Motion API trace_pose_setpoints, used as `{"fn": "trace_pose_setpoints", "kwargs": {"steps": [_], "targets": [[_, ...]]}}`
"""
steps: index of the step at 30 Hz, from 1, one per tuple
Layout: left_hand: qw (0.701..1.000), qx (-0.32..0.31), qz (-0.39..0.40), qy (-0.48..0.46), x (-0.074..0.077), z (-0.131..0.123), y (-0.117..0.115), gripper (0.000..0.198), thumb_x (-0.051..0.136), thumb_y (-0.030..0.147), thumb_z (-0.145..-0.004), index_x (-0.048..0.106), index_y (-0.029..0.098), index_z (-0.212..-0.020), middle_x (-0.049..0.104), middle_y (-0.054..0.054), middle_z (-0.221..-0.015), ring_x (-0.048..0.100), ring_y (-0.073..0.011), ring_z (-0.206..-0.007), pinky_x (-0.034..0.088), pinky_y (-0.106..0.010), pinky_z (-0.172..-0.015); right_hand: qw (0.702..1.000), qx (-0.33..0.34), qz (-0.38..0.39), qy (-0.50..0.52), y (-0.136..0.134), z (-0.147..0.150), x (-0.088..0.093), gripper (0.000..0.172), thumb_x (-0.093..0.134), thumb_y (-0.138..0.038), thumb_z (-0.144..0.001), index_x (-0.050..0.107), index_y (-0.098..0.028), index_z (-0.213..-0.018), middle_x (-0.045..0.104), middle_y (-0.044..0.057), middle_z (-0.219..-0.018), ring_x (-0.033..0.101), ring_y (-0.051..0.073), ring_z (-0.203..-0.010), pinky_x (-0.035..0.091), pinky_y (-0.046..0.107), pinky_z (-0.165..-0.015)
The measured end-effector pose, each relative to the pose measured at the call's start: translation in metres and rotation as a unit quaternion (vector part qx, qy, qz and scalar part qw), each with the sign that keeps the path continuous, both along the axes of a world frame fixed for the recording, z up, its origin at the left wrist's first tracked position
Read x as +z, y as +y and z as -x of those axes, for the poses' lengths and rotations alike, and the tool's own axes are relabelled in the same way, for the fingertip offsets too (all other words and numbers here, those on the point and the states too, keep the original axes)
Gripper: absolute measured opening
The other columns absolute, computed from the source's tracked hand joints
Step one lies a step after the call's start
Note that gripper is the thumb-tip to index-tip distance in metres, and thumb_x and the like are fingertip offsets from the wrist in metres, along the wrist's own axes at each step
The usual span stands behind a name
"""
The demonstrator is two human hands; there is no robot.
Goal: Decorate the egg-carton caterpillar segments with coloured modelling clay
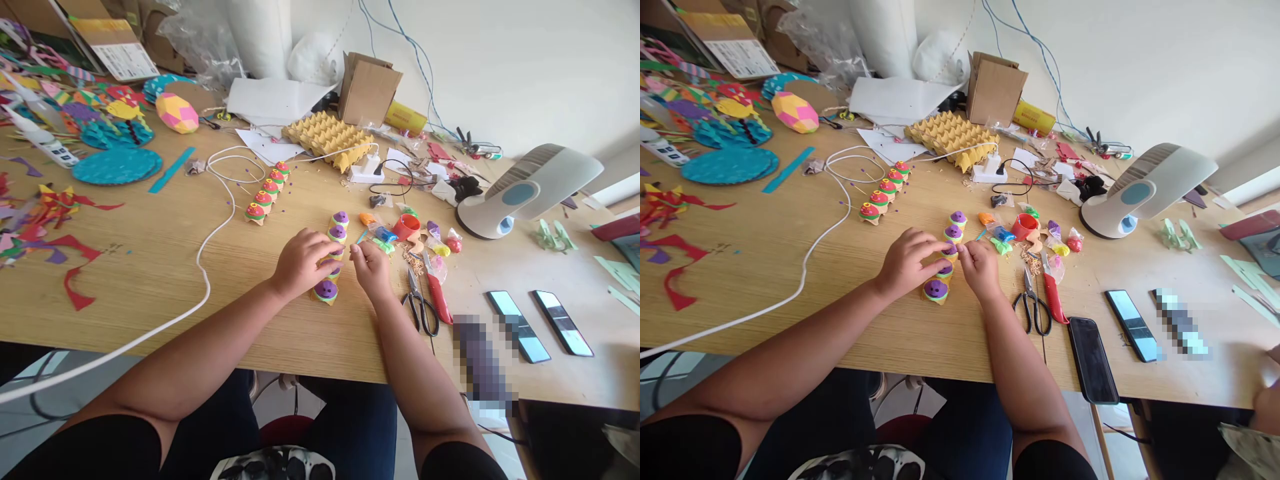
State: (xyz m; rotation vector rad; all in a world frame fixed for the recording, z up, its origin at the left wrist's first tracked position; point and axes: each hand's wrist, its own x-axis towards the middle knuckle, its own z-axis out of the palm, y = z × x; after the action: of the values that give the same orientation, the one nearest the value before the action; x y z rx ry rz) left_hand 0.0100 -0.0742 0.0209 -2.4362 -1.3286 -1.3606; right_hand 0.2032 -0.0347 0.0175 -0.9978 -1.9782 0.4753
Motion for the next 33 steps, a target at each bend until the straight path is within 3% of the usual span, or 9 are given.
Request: {"fn": "trace_pose_setpoints", "kwargs": {"steps": [4, 12, 16, 20, 24, 28, 33], "targets": [[0.999, -0.046, -0.007, -0.021, -0.004, -0.002, -0.001, 0.021, 0.070, 0.034, -0.092, 0.074, 0.022, -0.109, 0.074, -0.005, -0.097, 0.062, -0.0194, -0.089, 0.050, -0.034, -0.082, 0.999, 0.041, -0.019, -0.020, -0.008, 0.001, 0.006, 0.052, 0.042, -0.051, -0.104, 0.048, -0.021, -0.061, 0.050, 0.001, -0.060, 0.048, 0.015, -0.061, 0.036, 0.031, -0.063], [0.998, -0.037, -0.043, -0.041, -0.003, -0.006, -0.004, 0.009, 0.072, 0.030, -0.091, 0.074, 0.022, -0.095, 0.074, -0.002, -0.086, 0.060, -0.0178, -0.083, 0.050, -0.032, -0.078, 0.996, 0.087, 0.016, -0.008, -0.007, 0.003, 0.004, 0.058, 0.041, -0.059, -0.102, 0.046, -0.021, -0.059, 0.049, 0.001, -0.057, 0.046, 0.015, -0.061, 0.036, 0.032, -0.063], [0.998, -0.029, -0.055, -0.033, -0.001, -0.005, -0.005, 0.007, 0.072, 0.028, -0.091, 0.074, 0.023, -0.095, 0.073, -0.002, -0.086, 0.059, -0.0176, -0.083, 0.049, -0.031, -0.078, 0.982, 0.118, 0.127, 0.077, -0.007, 0.003, 0.005, 0.059, 0.040, -0.067, -0.098, 0.057, -0.020, -0.067, 0.058, 0.002, -0.065, 0.053, 0.015, -0.065, 0.043, 0.031, -0.065], [0.997, -0.008, -0.074, -0.031, -0.001, -0.003, -0.003, 0.004, 0.072, 0.026, -0.090, 0.073, 0.023, -0.093, 0.073, -0.001, -0.083, 0.058, -0.0174, -0.081, 0.048, -0.031, -0.076, 0.936, 0.172, 0.269, 0.147, -0.005, 0.001, 0.007, 0.045, 0.068, -0.064, -0.085, 0.067, -0.020, -0.077, 0.066, 0.002, -0.075, 0.060, 0.016, -0.074, 0.049, 0.030, -0.071], [0.998, -0.005, -0.056, -0.031, -0.002, -0.002, -0.002, 0.014, 0.068, 0.026, -0.093, 0.071, 0.023, -0.106, 0.075, -0.002, -0.090, 0.061, -0.0183, -0.084, 0.048, -0.033, -0.079, 0.915, 0.147, 0.309, 0.215, -0.002, 0.000, 0.006, 0.038, 0.079, -0.056, -0.077, 0.069, -0.020, -0.078, 0.067, 0.002, -0.076, 0.059, 0.015, -0.073, 0.050, 0.029, -0.071], [0.999, 0.008, -0.027, -0.025, -0.003, -0.002, -0.001, 0.017, 0.063, 0.026, -0.096, 0.069, 0.024, -0.111, 0.076, -0.003, -0.095, 0.065, -0.0195, -0.088, 0.048, -0.036, -0.083, 0.909, 0.113, 0.313, 0.252, 0.002, -0.002, 0.003, 0.041, 0.082, -0.056, -0.073, 0.065, -0.021, -0.081, 0.062, -0.001, -0.073, 0.050, 0.012, -0.064, 0.042, 0.026, -0.061], [1.000, 0.001, -0.024, -0.017, -0.004, -0.002, 0.000, 0.016, 0.062, 0.025, -0.095, 0.070, 0.023, -0.109, 0.076, -0.004, -0.095, 0.064, -0.0200, -0.089, 0.048, -0.037, -0.084, 0.914, 0.114, 0.307, 0.238, 0.004, -0.003, 0.002, 0.046, 0.066, -0.065, -0.085, 0.057, -0.021, -0.076, 0.048, -0.004, -0.061, 0.038, 0.011, -0.055, 0.032, 0.026, -0.054]]}}
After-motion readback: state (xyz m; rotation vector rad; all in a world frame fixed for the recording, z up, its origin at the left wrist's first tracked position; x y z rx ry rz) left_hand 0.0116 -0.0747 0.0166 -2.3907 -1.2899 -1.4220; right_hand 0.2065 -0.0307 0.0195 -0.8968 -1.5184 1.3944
